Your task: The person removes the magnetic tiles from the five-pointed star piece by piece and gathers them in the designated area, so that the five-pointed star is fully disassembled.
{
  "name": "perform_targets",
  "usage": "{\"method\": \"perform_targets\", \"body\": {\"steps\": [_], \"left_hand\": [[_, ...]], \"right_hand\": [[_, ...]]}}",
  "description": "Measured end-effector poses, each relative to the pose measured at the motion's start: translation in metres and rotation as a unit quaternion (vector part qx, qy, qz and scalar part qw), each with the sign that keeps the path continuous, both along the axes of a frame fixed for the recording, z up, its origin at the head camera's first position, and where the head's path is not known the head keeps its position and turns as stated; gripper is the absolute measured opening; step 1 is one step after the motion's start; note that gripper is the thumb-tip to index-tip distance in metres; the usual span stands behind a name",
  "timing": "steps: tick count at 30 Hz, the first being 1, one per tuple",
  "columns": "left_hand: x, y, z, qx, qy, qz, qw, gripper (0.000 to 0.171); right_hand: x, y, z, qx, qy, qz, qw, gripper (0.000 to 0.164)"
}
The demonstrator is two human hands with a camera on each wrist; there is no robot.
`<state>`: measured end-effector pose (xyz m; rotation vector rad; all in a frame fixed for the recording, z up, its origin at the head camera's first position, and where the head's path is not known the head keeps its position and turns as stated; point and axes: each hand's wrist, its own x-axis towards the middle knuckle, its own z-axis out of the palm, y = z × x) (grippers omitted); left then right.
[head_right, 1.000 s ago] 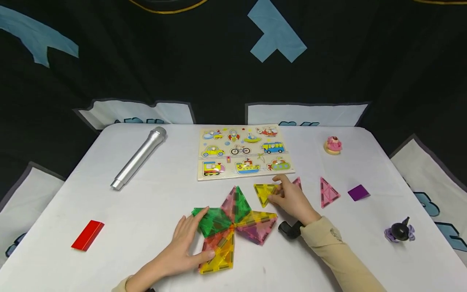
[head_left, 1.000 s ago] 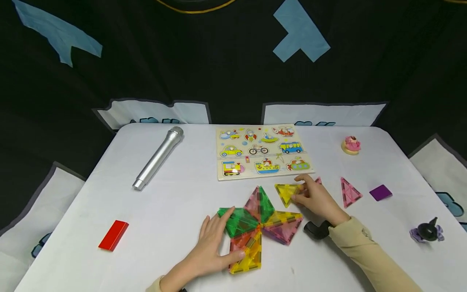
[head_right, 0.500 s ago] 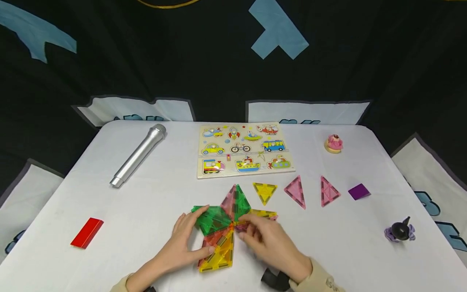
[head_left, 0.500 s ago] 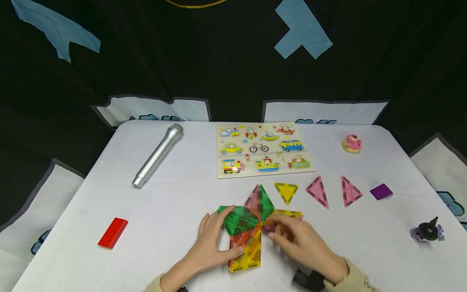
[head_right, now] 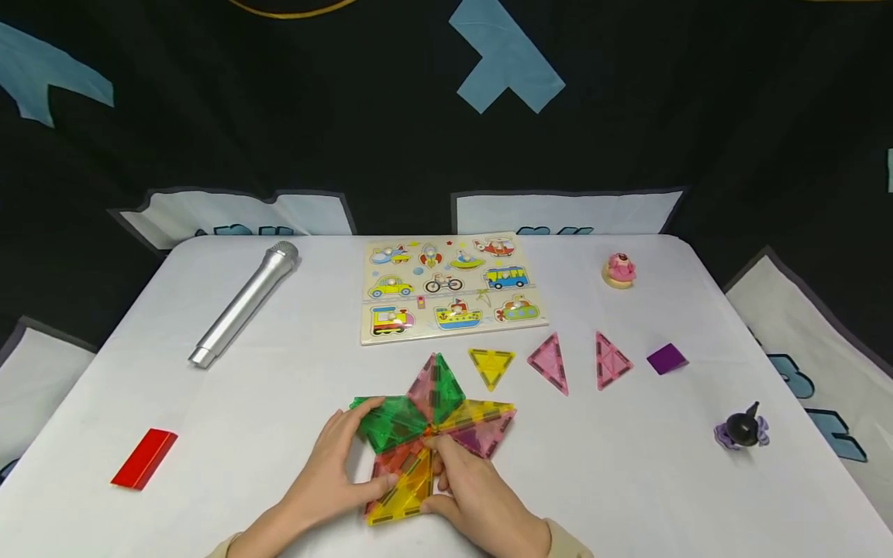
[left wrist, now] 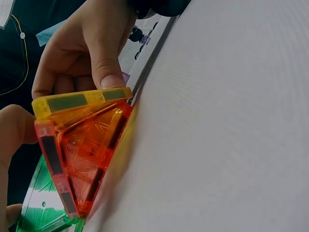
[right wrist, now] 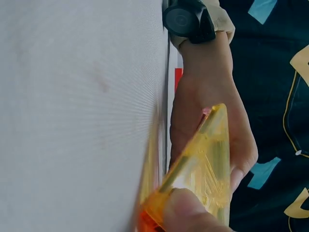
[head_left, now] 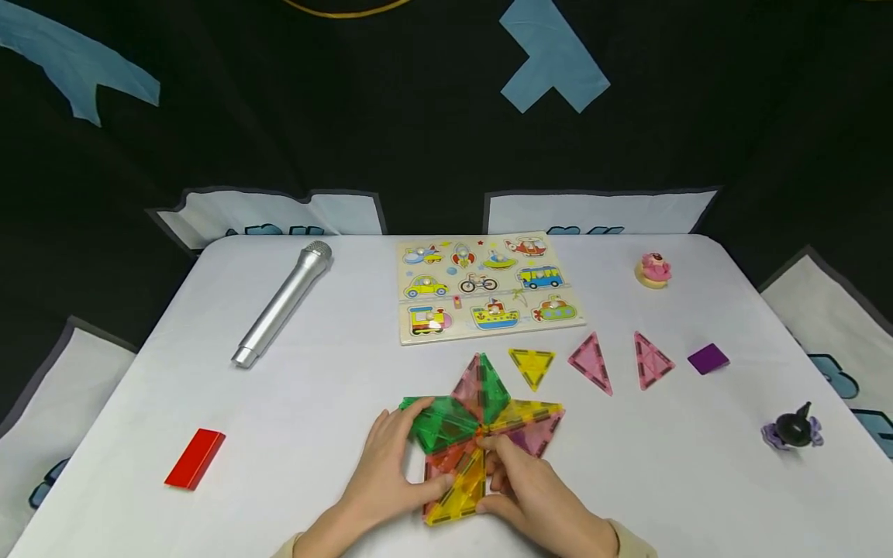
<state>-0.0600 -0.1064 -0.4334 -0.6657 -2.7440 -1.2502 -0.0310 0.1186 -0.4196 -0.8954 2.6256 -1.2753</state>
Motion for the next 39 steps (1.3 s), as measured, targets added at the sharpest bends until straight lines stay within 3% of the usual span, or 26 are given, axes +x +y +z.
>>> {"method": "perform_targets", "body": {"steps": [5,10,12,15,17,19,21,23,25,29,32,34,36,37,39], "left_hand": [[0.000,0.000,0.000,-0.002,0.004,0.004,1.0000,0.087],[0.000,0.000,0.000,-0.006,0.001,0.003,1.0000,0.088],[0.000,0.000,-0.001,-0.008,0.002,0.002,1.0000,0.087],[0.000,-0.001,-0.002,-0.005,0.005,0.004,1.0000,0.087],[0.000,-0.002,-0.002,-0.003,0.008,0.006,0.9999,0.086],[0.000,-0.003,-0.003,-0.001,0.010,0.007,0.9999,0.086],[0.000,-0.003,-0.004,0.001,0.008,0.005,1.0000,0.086],[-0.001,-0.002,-0.004,0.003,0.005,0.002,1.0000,0.086],[-0.002,-0.002,-0.004,0.004,0.003,0.000,1.0000,0.086],[-0.002,-0.003,-0.004,0.004,0.006,0.000,1.0000,0.085],[-0.003,-0.003,-0.004,0.007,0.005,-0.003,1.0000,0.085],[-0.003,-0.003,-0.004,0.008,0.001,-0.003,1.0000,0.086],[-0.002,-0.003,-0.004,0.008,-0.004,-0.002,1.0000,0.086],[-0.002,-0.003,-0.004,0.007,-0.004,-0.002,1.0000,0.086],[-0.002,-0.002,-0.003,0.004,-0.003,-0.003,1.0000,0.085]], "right_hand": [[-0.002,0.000,-0.002,-0.018,-0.024,0.000,1.000,0.049],[-0.001,0.008,0.000,-0.106,-0.060,0.007,0.993,0.033],[0.000,0.018,0.003,-0.157,-0.084,0.015,0.984,0.028],[0.000,0.044,0.009,-0.242,-0.118,0.012,0.963,0.026],[0.000,0.068,0.015,-0.283,-0.131,-0.026,0.950,0.028],[-0.001,0.095,0.020,-0.298,-0.127,-0.098,0.941,0.031],[-0.001,0.125,0.024,-0.270,-0.119,-0.189,0.936,0.032],[-0.002,0.154,0.024,-0.199,-0.122,-0.273,0.933,0.033],[-0.005,0.178,0.020,-0.107,-0.124,-0.319,0.933,0.037],[-0.011,0.203,0.013,0.041,-0.117,-0.331,0.935,0.043],[-0.014,0.208,0.013,0.111,-0.109,-0.335,0.929,0.048],[-0.015,0.203,0.017,0.150,-0.115,-0.345,0.920,0.053],[-0.016,0.192,0.024,0.167,-0.103,-0.348,0.917,0.055],[-0.016,0.184,0.027,0.161,-0.090,-0.345,0.920,0.053],[-0.015,0.160,0.032,0.119,-0.052,-0.325,0.937,0.044]]}}
